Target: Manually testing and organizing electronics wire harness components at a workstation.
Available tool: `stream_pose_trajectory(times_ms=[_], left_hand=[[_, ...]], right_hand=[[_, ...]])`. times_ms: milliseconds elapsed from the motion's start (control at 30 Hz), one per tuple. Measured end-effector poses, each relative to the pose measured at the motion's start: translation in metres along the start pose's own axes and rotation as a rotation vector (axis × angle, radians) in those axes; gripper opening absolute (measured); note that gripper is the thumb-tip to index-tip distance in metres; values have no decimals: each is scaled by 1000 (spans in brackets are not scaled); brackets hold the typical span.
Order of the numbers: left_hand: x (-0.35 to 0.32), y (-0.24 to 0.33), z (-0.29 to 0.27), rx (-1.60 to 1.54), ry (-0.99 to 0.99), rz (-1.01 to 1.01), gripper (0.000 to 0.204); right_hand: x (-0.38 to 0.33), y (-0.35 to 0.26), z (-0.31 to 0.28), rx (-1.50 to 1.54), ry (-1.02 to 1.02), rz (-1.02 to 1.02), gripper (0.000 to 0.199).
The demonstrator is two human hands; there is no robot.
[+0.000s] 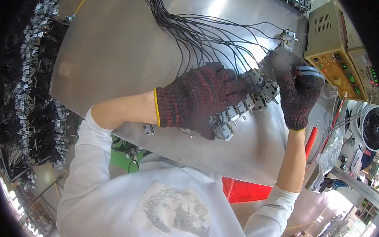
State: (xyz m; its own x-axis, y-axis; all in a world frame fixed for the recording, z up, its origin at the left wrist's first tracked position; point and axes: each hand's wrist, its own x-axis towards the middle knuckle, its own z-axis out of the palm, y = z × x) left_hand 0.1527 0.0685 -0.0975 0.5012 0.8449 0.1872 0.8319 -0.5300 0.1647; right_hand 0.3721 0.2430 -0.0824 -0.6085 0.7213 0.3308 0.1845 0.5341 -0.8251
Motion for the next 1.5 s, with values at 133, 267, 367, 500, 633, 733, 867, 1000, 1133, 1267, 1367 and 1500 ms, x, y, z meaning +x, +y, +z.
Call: stream_pose_trajectory(times_ms=[133,267,367,500,633,733,867,1000,1133,1267,1367,1500], left_hand=[[2,1,-3,-15,-44,-18,107],[6,2,-14,-39,-138,-51,105],[5,0,-13,-38,-114,-23,106],[2,-2,-17,-30,-61,-3,105],[3,-2,-19,-53,-45,-9,98],[1,-5,-17,-34,-35,-7,93],[0,-5,-18,-5,-21,8,89],[0,-9,-22,-32,-17,30,90],[-2,-9,-25,-30,-27,17,93],[-3,-11,-19,-18,42,30,91],[-1,-10,-23,-18,-1,38,89],[1,-8,-24,9,3,25,86]], right_hand=[[9,11,0,36,-80,25,26],[12,28,-6,26,-158,74,37],[11,26,-6,198,-136,205,41],[10,-3,5,263,-109,203,37],[-11,-30,2,40,-34,123,27],[-31,-54,5,49,30,102,25],[-58,-69,4,134,172,106,23],[-70,-73,11,127,234,175,25],[-67,-59,29,-17,182,176,30],[-66,-57,29,51,171,183,26],[-67,-62,22,-31,187,76,26],[-67,-64,16,54,270,112,26]])
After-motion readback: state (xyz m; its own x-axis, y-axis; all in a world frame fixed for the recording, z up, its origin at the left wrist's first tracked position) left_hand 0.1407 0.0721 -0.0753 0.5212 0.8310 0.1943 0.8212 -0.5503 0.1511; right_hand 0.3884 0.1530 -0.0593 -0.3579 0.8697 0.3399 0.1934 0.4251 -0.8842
